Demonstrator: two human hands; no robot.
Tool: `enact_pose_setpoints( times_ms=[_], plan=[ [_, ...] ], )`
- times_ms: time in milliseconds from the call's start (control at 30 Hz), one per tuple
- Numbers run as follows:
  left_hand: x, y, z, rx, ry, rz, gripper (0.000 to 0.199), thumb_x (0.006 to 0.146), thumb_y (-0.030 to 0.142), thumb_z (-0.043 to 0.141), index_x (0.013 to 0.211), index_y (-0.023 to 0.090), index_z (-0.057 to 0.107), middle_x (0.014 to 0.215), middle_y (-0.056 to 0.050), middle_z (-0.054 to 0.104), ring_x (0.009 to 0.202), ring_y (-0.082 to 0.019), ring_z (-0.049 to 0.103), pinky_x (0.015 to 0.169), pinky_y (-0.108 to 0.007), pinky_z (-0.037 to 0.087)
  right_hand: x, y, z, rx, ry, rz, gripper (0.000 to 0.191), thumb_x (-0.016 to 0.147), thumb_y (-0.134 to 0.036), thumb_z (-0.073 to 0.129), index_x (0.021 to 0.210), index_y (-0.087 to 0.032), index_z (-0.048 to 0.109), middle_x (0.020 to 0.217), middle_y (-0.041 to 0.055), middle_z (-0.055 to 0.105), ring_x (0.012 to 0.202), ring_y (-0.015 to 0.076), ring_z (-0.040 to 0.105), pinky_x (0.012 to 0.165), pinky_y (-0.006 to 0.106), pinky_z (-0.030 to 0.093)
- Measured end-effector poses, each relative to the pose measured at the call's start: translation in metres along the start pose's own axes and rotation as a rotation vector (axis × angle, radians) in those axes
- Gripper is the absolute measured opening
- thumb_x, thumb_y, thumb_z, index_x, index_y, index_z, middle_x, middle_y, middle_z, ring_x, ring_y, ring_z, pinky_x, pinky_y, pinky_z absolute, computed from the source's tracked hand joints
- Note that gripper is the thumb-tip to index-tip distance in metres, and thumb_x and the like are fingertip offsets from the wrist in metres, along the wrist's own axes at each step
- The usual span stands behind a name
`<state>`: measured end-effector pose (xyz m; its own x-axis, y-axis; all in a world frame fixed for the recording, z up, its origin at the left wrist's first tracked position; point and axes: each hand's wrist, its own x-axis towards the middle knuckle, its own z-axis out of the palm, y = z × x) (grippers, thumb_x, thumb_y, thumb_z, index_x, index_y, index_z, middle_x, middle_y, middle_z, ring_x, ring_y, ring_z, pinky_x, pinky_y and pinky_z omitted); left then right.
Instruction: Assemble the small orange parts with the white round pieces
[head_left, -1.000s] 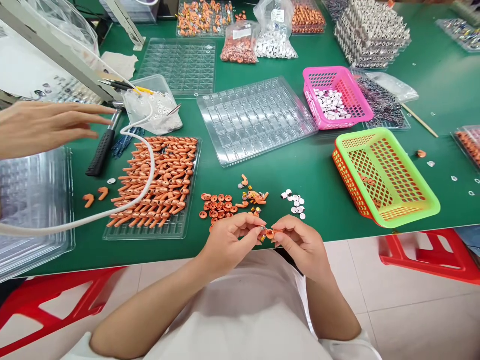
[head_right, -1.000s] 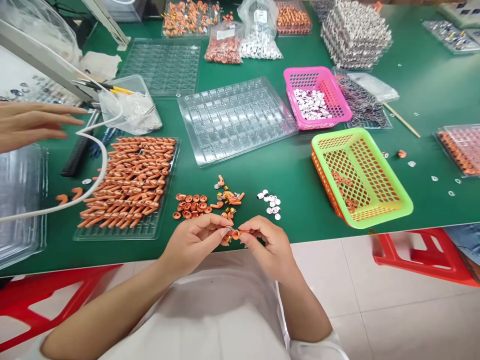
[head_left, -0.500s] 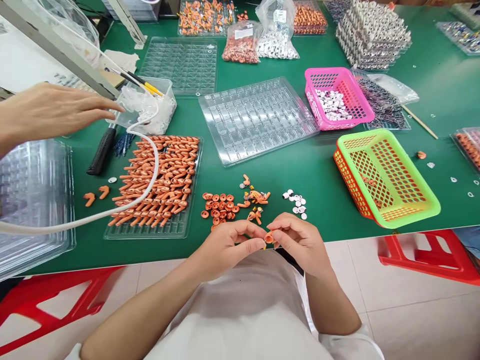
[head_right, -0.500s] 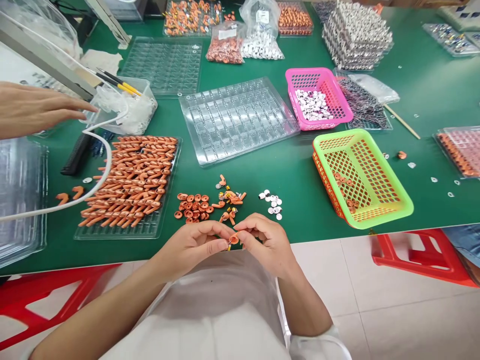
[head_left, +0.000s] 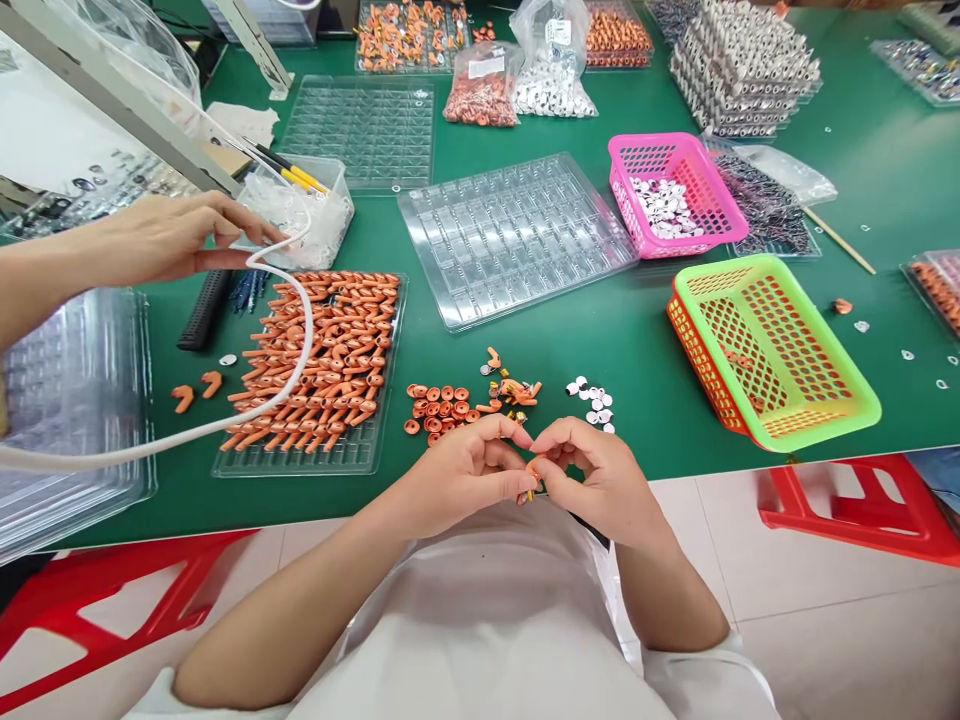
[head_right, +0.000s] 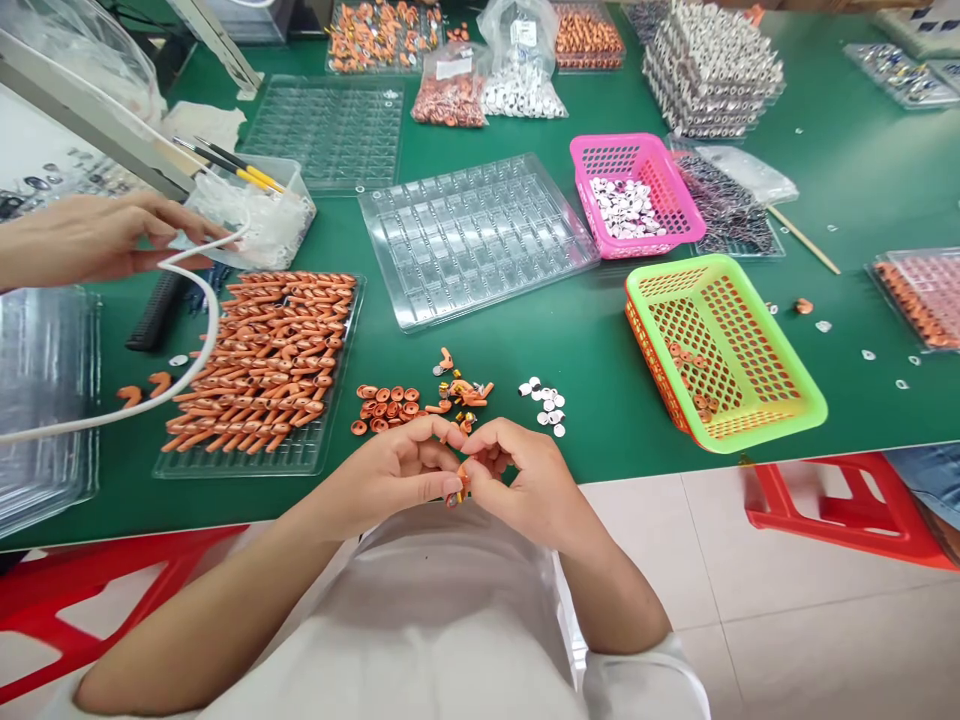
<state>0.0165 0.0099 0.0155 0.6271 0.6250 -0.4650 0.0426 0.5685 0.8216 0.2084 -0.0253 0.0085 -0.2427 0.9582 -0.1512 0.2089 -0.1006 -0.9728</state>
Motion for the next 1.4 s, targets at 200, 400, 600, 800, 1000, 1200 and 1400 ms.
enact_pose_setpoints(
  times_ms=[200,400,600,800,1000,1200,1400],
  plan=[
    [0.004,-0.004,0.003,-0.075,0.046,0.025,0.04,0.075,0.033,0.08,0.104,0.017,0.057,0.069,0.0,0.068,0.065,-0.013,0.063,0.067,-0.027,0.05,0.002,0.003,0.005,-0.024,0.077,-0.047,0.005,0.088,-0.02,0.059,0.09,-0.023,0.055,0.078,-0.0025,0.064,0.066,0.0116,0.061,0.06,0.023,0.051],
    [0.005,-0.011,-0.002,-0.132,0.144,0.084,0.036,0.08,0.028,0.076,0.111,0.017,0.064,0.082,-0.002,0.071,0.07,-0.012,0.064,0.071,-0.026,0.052,-0.005,0.012,0.006,-0.131,0.116,-0.276,0.016,0.087,-0.024,0.067,0.098,-0.026,0.057,0.085,-0.0001,0.063,0.071,0.0136,0.058,0.063,0.027,0.051],
    [0.005,-0.014,-0.003,-0.224,0.156,0.079,0.024,0.079,0.028,0.077,0.097,0.016,0.067,0.081,-0.001,0.07,0.071,-0.013,0.067,0.071,-0.027,0.056,-0.01,0.018,0.015,-0.217,0.175,-0.392,0.023,0.087,-0.014,0.064,0.105,-0.028,0.061,0.087,0.0023,0.064,0.076,0.016,0.059,0.061,0.028,0.05],
    [0.006,-0.017,-0.004,-0.277,0.098,0.08,0.019,0.078,0.025,0.078,0.09,0.015,0.067,0.081,-0.001,0.069,0.07,-0.012,0.068,0.07,-0.026,0.056,-0.011,0.021,0.015,-0.028,0.21,-0.28,0.017,0.09,-0.013,0.062,0.098,-0.027,0.066,0.084,0.0013,0.063,0.074,0.0143,0.059,0.061,0.027,0.048],
    [0.006,-0.019,-0.008,-0.282,0.041,0.054,0.015,0.079,0.022,0.078,0.088,0.014,0.069,0.08,-0.001,0.07,0.07,-0.012,0.068,0.07,-0.024,0.056,-0.012,0.022,0.014,0.012,0.229,-0.257,0.018,0.09,-0.012,0.061,0.1,-0.025,0.066,0.082,0.0009,0.065,0.072,0.0138,0.06,0.063,0.028,0.05],
    [0.005,-0.018,-0.009,-0.237,0.018,0.037,0.019,0.079,0.019,0.077,0.097,0.015,0.072,0.081,-0.002,0.073,0.071,-0.013,0.07,0.071,-0.025,0.057,-0.014,0.018,0.015,0.069,0.216,-0.285,0.021,0.089,-0.008,0.061,0.099,-0.026,0.066,0.089,0.0022,0.065,0.08,0.0156,0.061,0.066,0.029,0.051],
    [0.0,-0.011,-0.005,-0.161,0.058,0.004,0.02,0.075,0.019,0.08,0.092,0.013,0.072,0.077,-0.002,0.075,0.072,-0.013,0.07,0.071,-0.024,0.057,-0.015,0.018,0.016,0.177,0.185,-0.147,0.021,0.09,-0.012,0.062,0.103,-0.028,0.065,0.092,0.0001,0.065,0.08,0.0125,0.062,0.072,0.026,0.053]
  ],
)
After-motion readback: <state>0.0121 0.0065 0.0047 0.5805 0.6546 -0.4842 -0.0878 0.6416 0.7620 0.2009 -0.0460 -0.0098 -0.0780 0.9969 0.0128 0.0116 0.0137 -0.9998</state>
